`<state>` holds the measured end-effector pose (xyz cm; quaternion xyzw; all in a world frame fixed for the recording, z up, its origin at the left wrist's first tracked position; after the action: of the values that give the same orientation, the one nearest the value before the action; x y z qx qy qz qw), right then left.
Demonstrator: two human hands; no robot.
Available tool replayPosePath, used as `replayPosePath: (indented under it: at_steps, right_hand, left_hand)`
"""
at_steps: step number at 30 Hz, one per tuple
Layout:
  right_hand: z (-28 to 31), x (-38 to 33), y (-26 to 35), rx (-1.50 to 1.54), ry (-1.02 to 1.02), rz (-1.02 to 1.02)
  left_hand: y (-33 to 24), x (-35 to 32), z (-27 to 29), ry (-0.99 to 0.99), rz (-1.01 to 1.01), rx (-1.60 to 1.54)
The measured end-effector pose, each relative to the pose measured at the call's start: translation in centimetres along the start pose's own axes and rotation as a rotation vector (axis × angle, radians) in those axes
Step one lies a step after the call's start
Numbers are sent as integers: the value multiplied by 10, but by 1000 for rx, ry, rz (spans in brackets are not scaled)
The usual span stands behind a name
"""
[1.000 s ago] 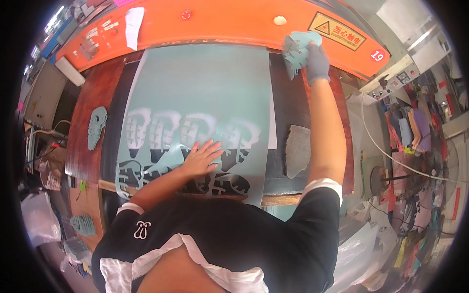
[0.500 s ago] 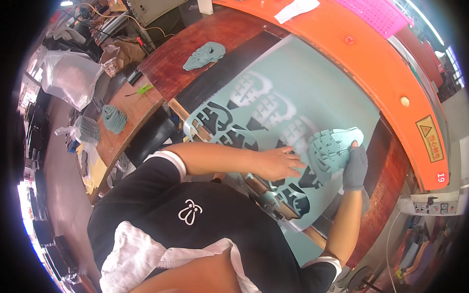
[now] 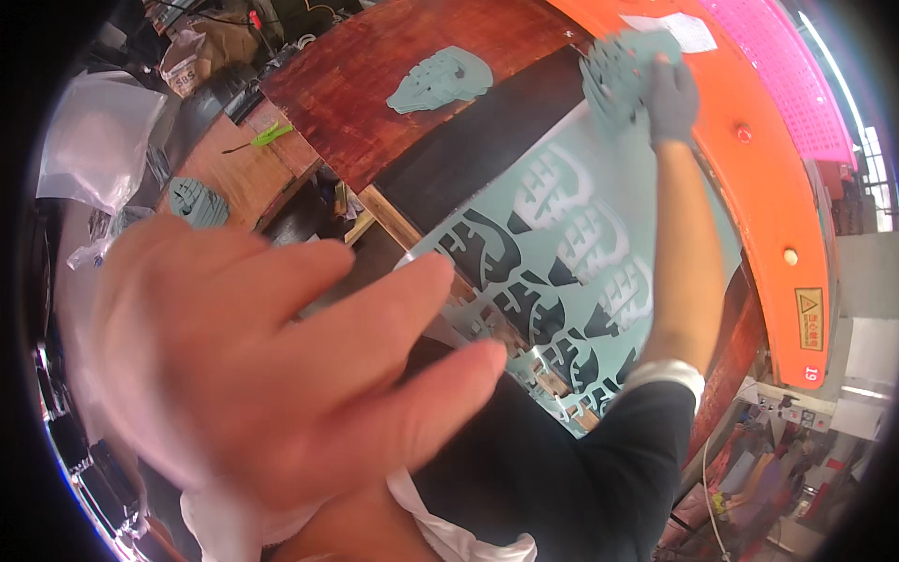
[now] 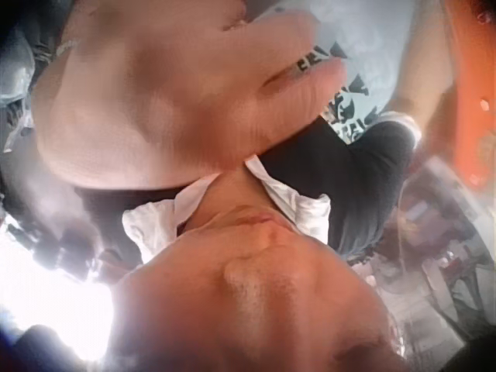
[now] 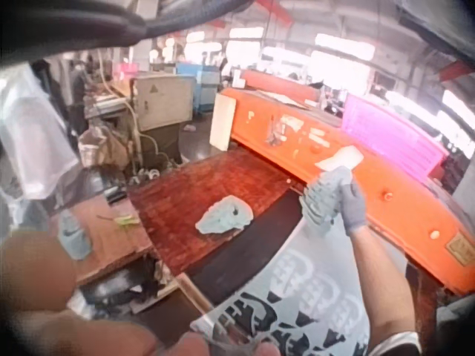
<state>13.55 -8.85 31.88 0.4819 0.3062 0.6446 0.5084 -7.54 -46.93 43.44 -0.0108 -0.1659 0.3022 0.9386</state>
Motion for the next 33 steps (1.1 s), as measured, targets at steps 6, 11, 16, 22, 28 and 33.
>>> replayPosePath:
  at_steps: [6,11,16,22,28,33]
  right_hand:
    - [-188,-9,7,-261,56,707]
    - [-320,-96,-53,-782,533,715]
    - [-325,-101,-62,-755,365,813]
    - [-324,-69,-18,-690,151,825]
    - [-352,-120,-28,-815,706,781]
    - [-281,-169,-26,-525,516,878]
  left_hand:
    - [26,-20,14,-13,-71,-178]
    - [47,-25,16,-4,-115,-251]
    - [53,-24,13,-21,-153,-282]
    - [48,-16,12,-15,-212,-279]
    - [36,-10,16,2,-225,-290]
    - [23,-6,18,-1,-283,-313]
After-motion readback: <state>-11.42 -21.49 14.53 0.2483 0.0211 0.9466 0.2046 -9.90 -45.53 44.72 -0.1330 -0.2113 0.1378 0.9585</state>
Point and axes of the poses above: each hand's wrist, its own x-axis towards the middle knuckle, its own z-axis out of the back of the hand, y = z × x, the point moved 4 cm from there along x, towards the middle knuckle, and after that the axes turned 2 degrees about y, right-handed, at the moved point
